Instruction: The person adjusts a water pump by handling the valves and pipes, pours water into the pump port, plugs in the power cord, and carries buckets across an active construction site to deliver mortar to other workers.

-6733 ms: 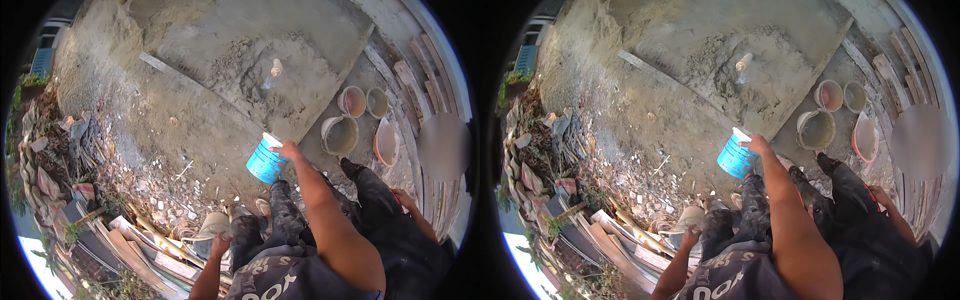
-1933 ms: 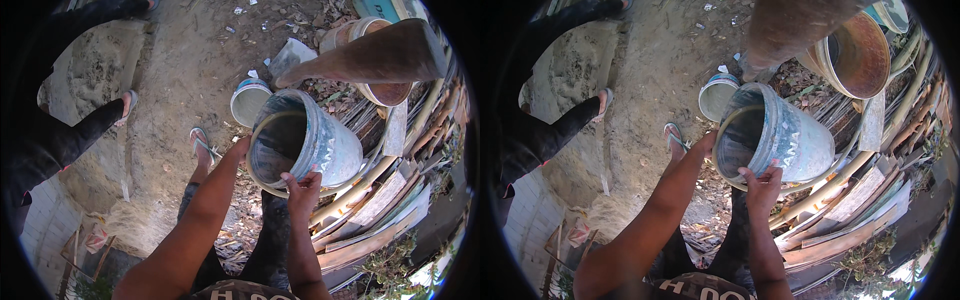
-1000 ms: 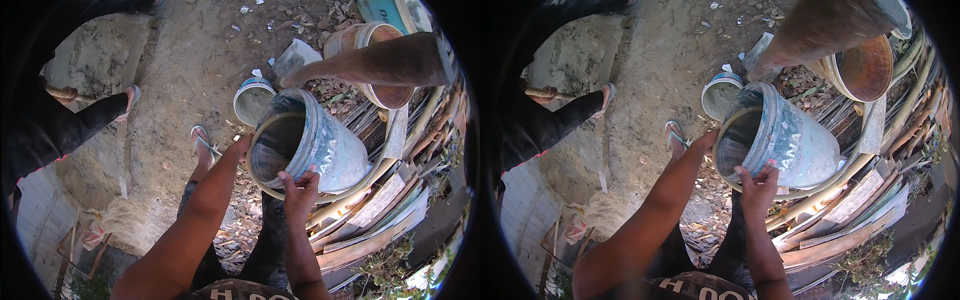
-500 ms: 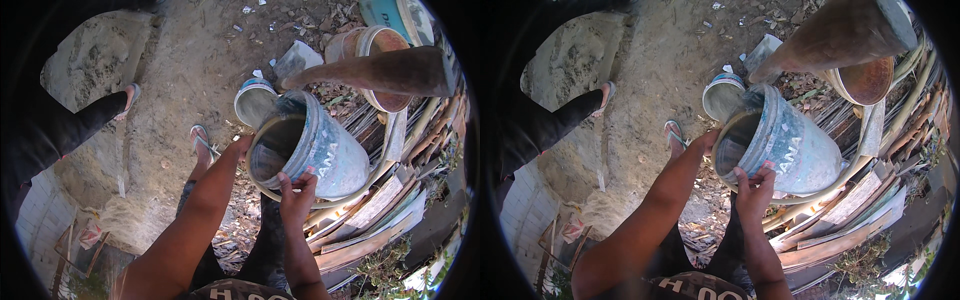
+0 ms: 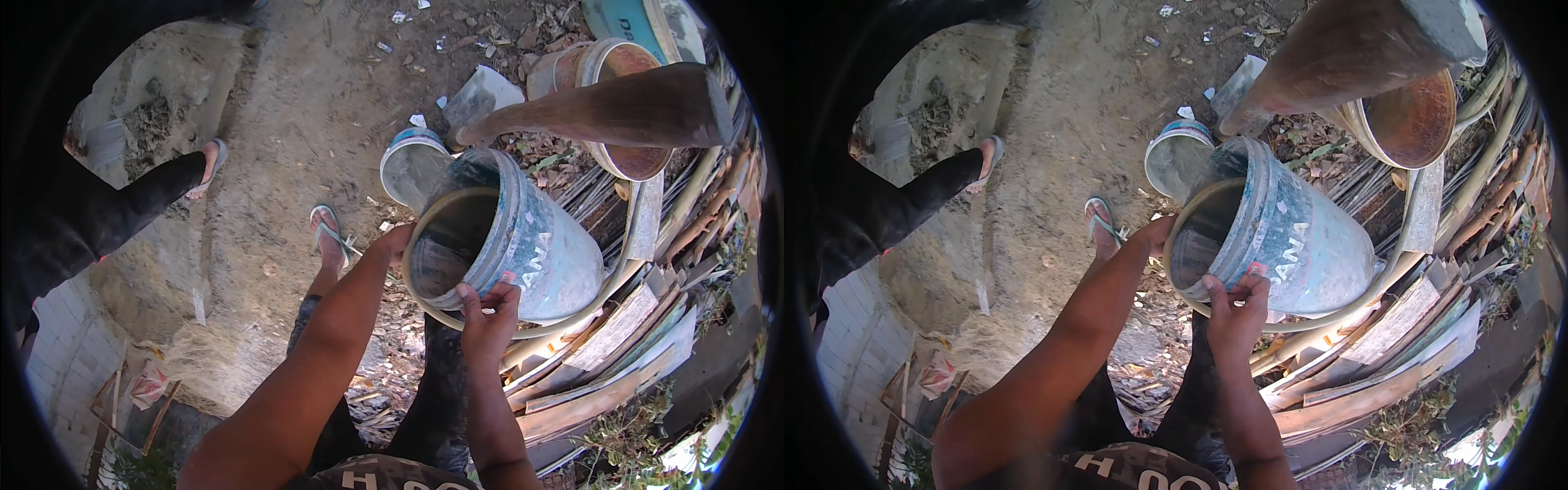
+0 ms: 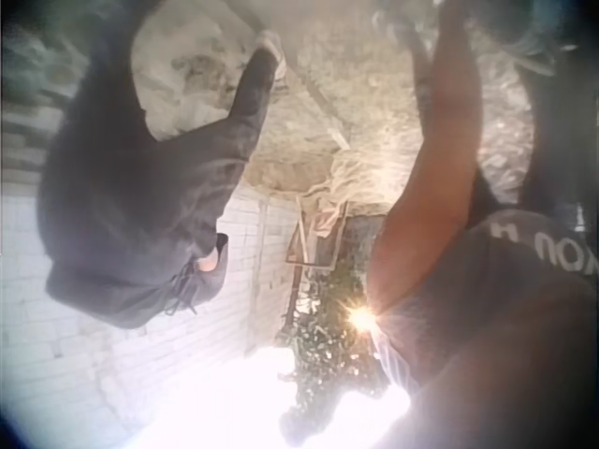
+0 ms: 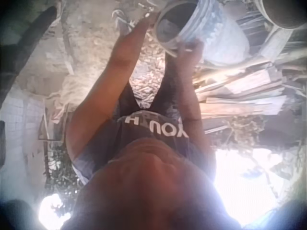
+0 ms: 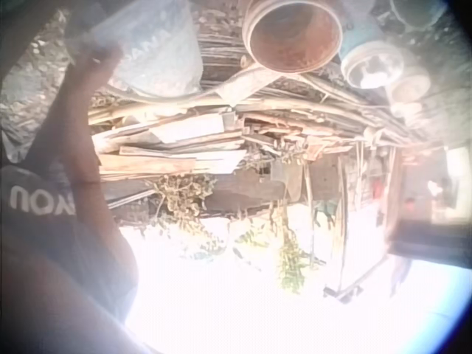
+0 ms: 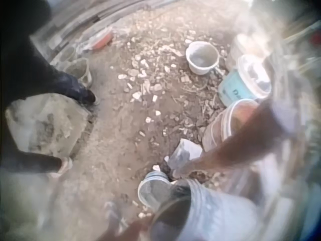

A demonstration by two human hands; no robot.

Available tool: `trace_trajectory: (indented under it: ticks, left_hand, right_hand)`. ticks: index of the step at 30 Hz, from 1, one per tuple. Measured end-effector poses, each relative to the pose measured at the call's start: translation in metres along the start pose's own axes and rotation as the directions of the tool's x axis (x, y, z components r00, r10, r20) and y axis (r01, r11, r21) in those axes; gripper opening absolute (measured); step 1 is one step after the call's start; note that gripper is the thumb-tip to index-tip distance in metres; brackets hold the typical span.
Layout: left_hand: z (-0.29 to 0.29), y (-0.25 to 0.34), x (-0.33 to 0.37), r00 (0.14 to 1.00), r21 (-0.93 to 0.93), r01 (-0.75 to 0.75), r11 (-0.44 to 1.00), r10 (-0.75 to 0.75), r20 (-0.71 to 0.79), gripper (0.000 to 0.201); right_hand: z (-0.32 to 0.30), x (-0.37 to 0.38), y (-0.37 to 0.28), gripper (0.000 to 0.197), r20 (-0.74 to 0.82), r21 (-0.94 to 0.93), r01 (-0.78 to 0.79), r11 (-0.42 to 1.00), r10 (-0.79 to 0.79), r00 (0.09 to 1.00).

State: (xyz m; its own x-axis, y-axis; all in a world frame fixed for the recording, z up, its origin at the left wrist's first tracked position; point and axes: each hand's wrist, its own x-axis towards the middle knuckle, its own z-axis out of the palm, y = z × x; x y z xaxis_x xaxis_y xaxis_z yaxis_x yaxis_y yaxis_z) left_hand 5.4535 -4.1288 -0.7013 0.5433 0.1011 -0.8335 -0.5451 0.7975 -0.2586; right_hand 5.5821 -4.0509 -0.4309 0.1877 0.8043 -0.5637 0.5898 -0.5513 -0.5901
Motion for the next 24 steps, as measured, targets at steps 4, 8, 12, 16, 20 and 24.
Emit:
trace_trajectory:
  ticks: [4,8,12,16,20,24]
  left_hand:
    - [0.025,-0.012,-0.017,0.989,0.024,-0.063,0.998,0.066,-0.133,0.059]
    - [0.062,-0.05,-0.029,0.899,-0.044,-0.298,0.954,0.265,-0.35,0.052]
    - [0.113,-0.109,-0.048,0.679,0.233,-0.573,0.786,0.614,-0.403,0.049]
    - [0.17,-0.135,-0.028,0.466,0.472,-0.626,0.621,0.783,-0.411,0.049]
    - [0.199,-0.116,-0.012,0.569,0.406,-0.573,0.712,0.702,-0.428,0.056]
    - [0.192,-0.1,0.007,0.55,0.364,-0.652,0.665,0.745,-0.378,0.057]
  right_hand:
    - [-0.042,0.015,0.025,0.049,-0.013,-0.033,-0.009,0.999,0.008,1.0]
    - [-0.102,0.04,0.051,0.051,-0.009,-0.147,0.018,0.989,-0.02,1.0]
    - [-0.162,0.078,0.076,0.029,0.101,-0.186,0.12,0.975,-0.102,0.99]
    - [-0.203,0.145,0.12,0.036,0.137,-0.121,0.054,0.991,-0.037,0.99]
    - [-0.216,0.209,0.122,0.036,0.234,-0.108,-0.057,0.993,0.081,0.969]
    - [-0.207,0.235,0.09,0.035,0.276,-0.114,-0.013,0.993,0.045,0.96]
